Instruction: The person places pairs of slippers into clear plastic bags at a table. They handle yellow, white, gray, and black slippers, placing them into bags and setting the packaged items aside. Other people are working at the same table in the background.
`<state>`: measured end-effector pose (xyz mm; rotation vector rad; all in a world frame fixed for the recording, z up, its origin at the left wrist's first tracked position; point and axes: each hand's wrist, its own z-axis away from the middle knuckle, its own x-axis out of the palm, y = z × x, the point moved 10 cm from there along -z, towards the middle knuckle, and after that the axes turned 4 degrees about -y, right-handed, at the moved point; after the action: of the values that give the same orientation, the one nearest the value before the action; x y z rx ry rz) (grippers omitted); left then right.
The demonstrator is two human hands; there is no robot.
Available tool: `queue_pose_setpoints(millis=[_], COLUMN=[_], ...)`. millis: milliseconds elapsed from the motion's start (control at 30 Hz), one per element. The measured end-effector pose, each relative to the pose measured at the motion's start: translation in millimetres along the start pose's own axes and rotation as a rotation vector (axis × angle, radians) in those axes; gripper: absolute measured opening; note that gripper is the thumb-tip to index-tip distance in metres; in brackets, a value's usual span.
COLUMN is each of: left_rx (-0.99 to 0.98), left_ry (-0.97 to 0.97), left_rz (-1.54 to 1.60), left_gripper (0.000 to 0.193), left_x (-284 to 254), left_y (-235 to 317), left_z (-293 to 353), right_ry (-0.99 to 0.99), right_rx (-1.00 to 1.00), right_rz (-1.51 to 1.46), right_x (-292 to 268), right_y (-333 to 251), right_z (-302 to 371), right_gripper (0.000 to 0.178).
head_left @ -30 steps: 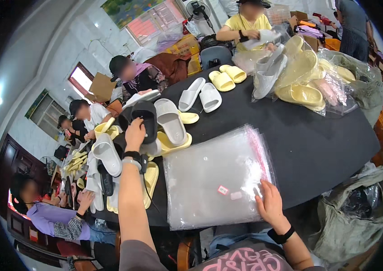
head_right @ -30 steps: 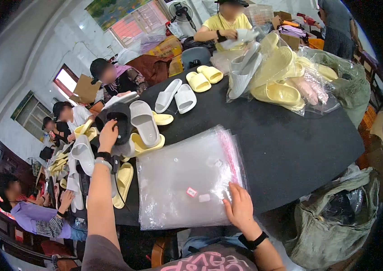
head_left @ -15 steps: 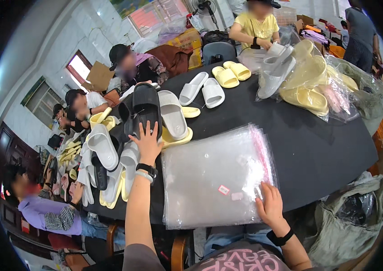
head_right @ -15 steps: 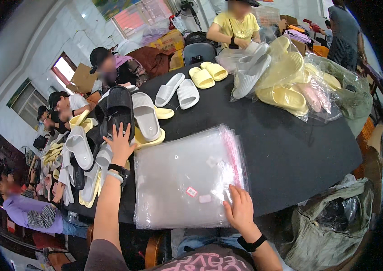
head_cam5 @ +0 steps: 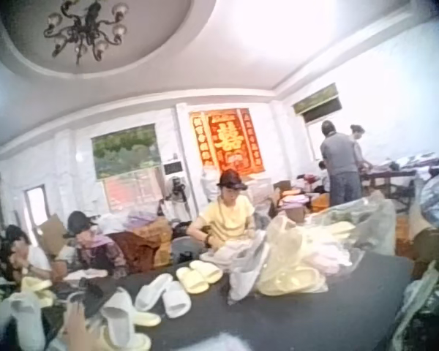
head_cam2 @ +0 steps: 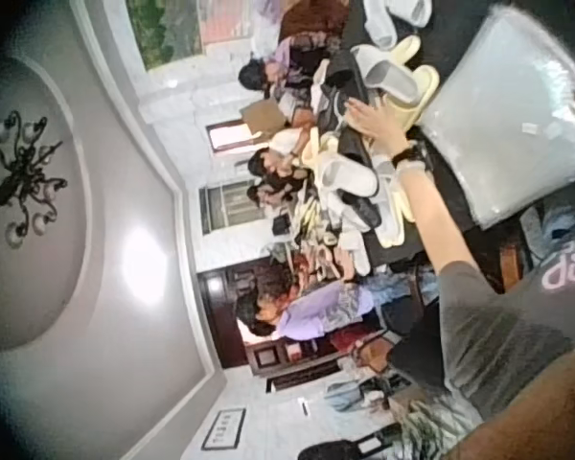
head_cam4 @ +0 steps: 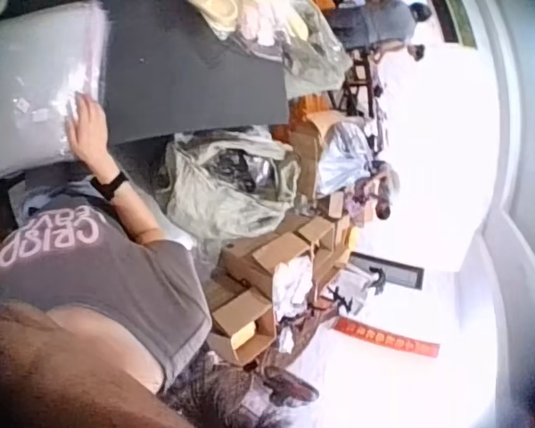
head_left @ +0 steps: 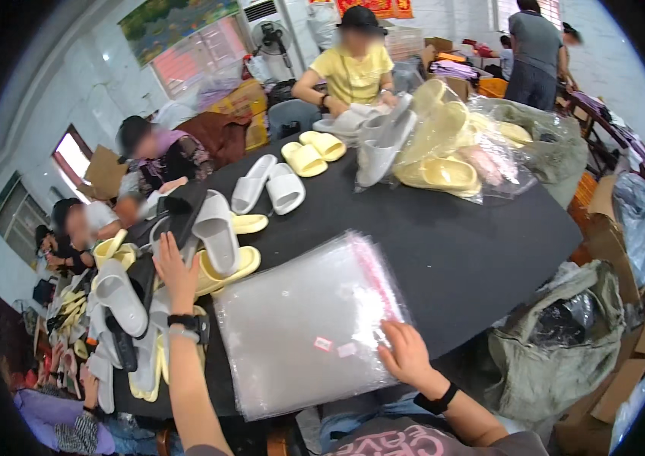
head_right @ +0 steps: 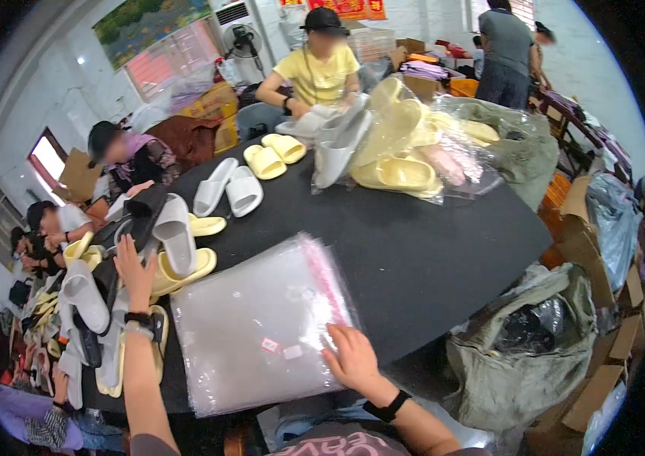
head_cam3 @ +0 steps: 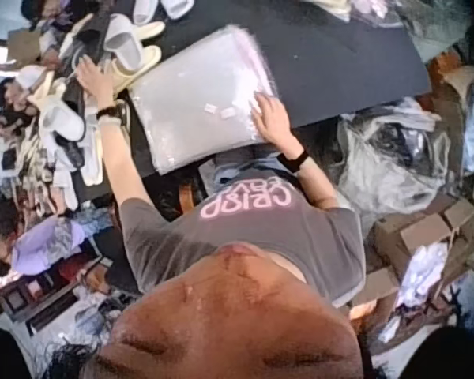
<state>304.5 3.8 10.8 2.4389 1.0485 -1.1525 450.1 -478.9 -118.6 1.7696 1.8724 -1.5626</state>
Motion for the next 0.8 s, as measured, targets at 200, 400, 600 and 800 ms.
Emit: queue_pose_setpoints(millis=[200,400,600,800], left_rx=[0.342,0.153,0.024,0.010], left_ry=[-0.551,-0.673,-0.616,-0.554], left_rz=[0.238,0.275,0.253,0.218], left_gripper=[0.073,0.070,0.069,0.069], left_x=[-36.3,-59.1,-43.5,-43.7], left_y=[120.6,152.3,149.2,139.7], left_z=[145.7,237.0,261.8,271.2], right_ry=[-0.029,-0.134,-0.545,0.269], right_rx=[0.008,-0.019,-0.143,0.322], right_rz=[-0.069,-0.116,-0.280,-0.574], right_x=[0.8,-5.7,-29.8,-153.5], right_y=[-1.6,-1.6,26.7,182.1], right_z=[-2.0,-6.8,-62.2,-216.9], right_gripper=[0.051,0.052,0.050,0.056])
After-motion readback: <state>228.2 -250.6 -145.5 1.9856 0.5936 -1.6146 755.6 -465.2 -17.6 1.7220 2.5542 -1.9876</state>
